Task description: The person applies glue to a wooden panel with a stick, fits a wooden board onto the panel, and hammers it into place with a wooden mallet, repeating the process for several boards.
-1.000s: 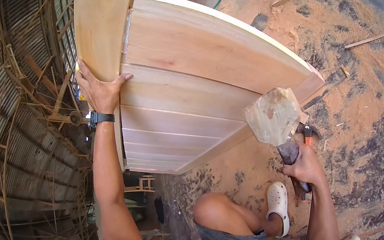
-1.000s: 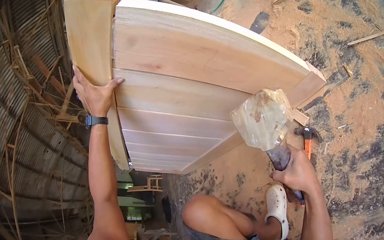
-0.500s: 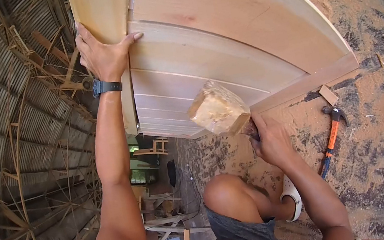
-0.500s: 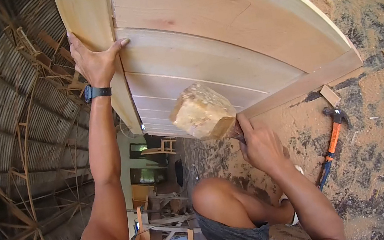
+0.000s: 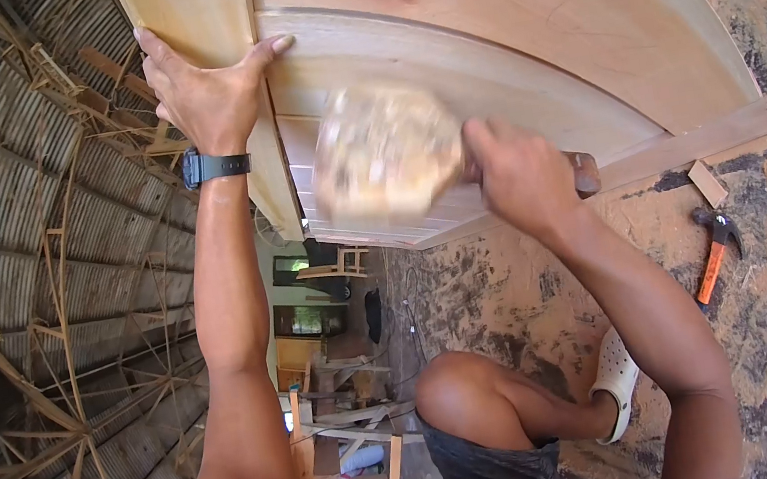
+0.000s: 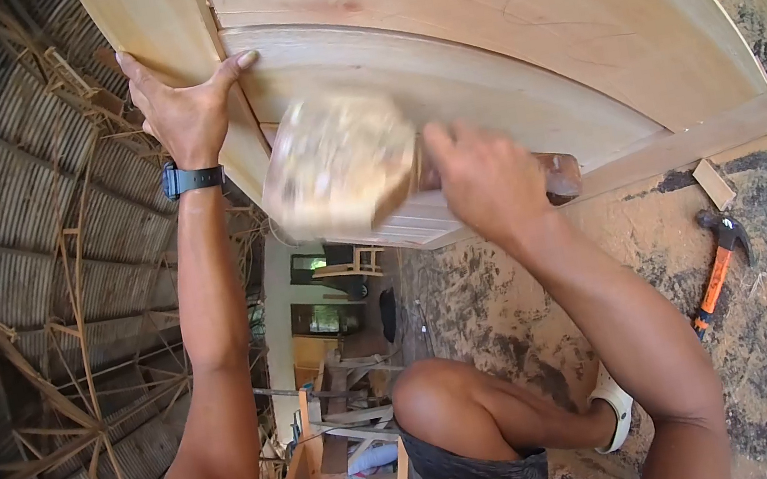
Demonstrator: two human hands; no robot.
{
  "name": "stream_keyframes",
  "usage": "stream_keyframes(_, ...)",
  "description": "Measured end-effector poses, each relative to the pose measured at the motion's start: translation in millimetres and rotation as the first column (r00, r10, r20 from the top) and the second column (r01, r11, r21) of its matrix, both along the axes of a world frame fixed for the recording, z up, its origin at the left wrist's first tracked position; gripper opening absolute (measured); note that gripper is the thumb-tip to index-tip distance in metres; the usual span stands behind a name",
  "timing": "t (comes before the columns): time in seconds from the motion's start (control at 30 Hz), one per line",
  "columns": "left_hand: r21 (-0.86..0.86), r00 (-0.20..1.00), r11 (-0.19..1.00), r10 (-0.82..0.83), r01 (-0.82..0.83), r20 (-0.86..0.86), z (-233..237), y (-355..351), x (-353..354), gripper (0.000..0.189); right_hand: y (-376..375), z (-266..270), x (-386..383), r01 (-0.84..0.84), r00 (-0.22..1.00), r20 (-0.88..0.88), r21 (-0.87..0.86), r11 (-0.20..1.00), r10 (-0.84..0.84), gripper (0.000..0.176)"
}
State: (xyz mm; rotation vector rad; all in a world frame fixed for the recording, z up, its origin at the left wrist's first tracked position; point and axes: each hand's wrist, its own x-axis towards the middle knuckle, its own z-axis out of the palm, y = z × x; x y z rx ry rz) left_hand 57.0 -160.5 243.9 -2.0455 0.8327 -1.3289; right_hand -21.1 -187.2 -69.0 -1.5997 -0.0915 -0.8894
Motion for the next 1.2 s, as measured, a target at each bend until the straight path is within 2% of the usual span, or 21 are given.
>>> stream_keyframes(0.03, 0.003, 1.000, 1.000, 0.002, -0.002, 0.005, 0, 1, 3, 0.147, -4, 2, 13, 0.030, 0.994, -0.109, 0.035, 0.999, -0.026, 0.010)
stream_keyframes(0.07, 0.038, 0.999, 0.999, 0.002, -0.003, 0.034, 2, 2, 6, 0.148, 2, 7, 11, 0.024, 0.994, -0.103, 0.039, 0.999, -0.020, 0.010)
stream_keyframes(0.13, 0.062, 0.998, 0.998, -0.019, 0.015, 0.064, 3, 1, 10, 0.148, 15, 19, 4, -0.085, 0.964, -0.249, 0.058, 0.995, 0.097, 0.011)
stream_keyframes(0.23, 0.043, 0.999, 0.998, -0.043, 0.043, -0.001, 5, 7, 9, 0.147, 19, 22, 0, -0.003, 0.990, -0.137, 0.070, 0.998, 0.013, 0.011)
stream_keyframes(0.37, 0.073, 0.998, 0.997, -0.008, 0.003, 0.069, 2, 4, 10, 0.146, 7, 23, -1, -0.005, 1.000, -0.024, 0.034, 0.999, 0.006, 0.009)
stream_keyframes(0.5, 0.063, 0.995, 0.993, -0.100, 0.099, 0.012, 4, 8, 19, 0.145, 1, 18, 0, 0.053, 0.987, -0.151, -0.021, 0.998, -0.055, 0.013)
stream_keyframes(0.57, 0.001, 0.987, 0.988, -0.157, 0.157, -0.020, 5, 13, 18, 0.145, -8, 20, -29, -0.224, 0.950, -0.194, 0.120, 0.967, 0.244, 0.021)
stream_keyframes(0.6, 0.040, 0.982, 0.981, -0.189, 0.188, 0.002, 4, 10, 15, 0.134, -16, 20, -45, -0.210, 0.950, -0.224, 0.054, 0.976, 0.217, 0.021)
stream_keyframes(0.63, 0.066, 0.974, 0.973, -0.224, 0.222, 0.026, 2, 6, 12, 0.122, -28, 23, -61, -0.238, 0.955, -0.144, 0.148, 0.960, 0.259, 0.024)
stream_keyframes(0.67, -0.030, 0.971, 0.971, -0.238, 0.239, 0.027, 2, 2, 9, 0.122, -44, 30, -72, -0.273, 0.953, -0.064, 0.230, 0.934, 0.294, 0.027)
stream_keyframes(0.7, -0.036, 0.971, 0.971, -0.237, 0.238, 0.028, 4, -1, 5, 0.123, -67, 44, -84, -0.180, 0.984, 0.021, 0.145, 0.973, 0.178, 0.025)
stream_keyframes(0.73, -0.047, 0.972, 0.971, -0.232, 0.233, 0.026, 2, -1, 3, 0.124, -94, 64, -93, -0.166, 0.986, -0.021, 0.051, 0.985, 0.167, 0.025)
stream_keyframes(0.77, -0.106, 0.858, 0.929, -0.278, 0.355, 0.433, -7, 2, 49, 0.100, -122, 88, -99, -0.097, 0.992, 0.082, -0.046, 0.994, 0.101, 0.023)
stream_keyframes(0.8, -0.195, 0.867, 0.913, -0.248, 0.358, 0.432, -6, 5, 36, 0.100, -149, 118, -106, -0.029, 0.980, 0.192, -0.133, 0.991, 0.055, 0.020)
stream_keyframes(0.83, -0.241, 0.955, 0.927, -0.259, 0.289, 0.147, 2, 6, 13, 0.115, -175, 153, -117, -0.056, 0.997, 0.042, -0.179, 0.982, 0.065, 0.019)
stream_keyframes(0.87, -0.260, 0.949, 0.936, -0.280, 0.236, -0.147, 8, 8, -1, 0.131, -198, 194, -128, -0.076, 0.993, -0.105, -0.216, 0.973, 0.054, 0.018)
stream_keyframes(0.93, -0.347, 0.931, 0.895, -0.341, 0.280, -0.127, 10, 11, -2, 0.123, -226, 281, -137, -0.128, 0.982, -0.168, -0.242, 0.962, 0.088, 0.019)
stream_keyframes(1.0, -0.366, 0.945, 0.901, -0.299, 0.233, -0.135, 11, 12, -3, 0.120, -250, 367, -152, 0.024, 0.980, -0.170, -0.428, 0.903, -0.107, 0.031)
stream_keyframes(1.07, -0.397, 0.941, 0.891, -0.302, 0.220, -0.156, 12, 15, -7, 0.118, -259, 443, -155, 0.080, 0.976, -0.124, -0.557, 0.827, -0.177, 0.033)
stream_keyframes(1.13, -0.415, 0.939, 0.884, -0.303, 0.214, -0.163, 16, 14, -11, 0.116, -254, 507, -154, 0.112, 0.972, -0.088, -0.646, 0.755, -0.219, 0.035)
stream_keyframes(1.2, -0.477, 0.904, 0.839, -0.387, 0.262, -0.182, 14, 12, -6, 0.114, -245, 552, -131, 0.124, 0.966, -0.079, -0.697, 0.706, -0.247, 0.038)
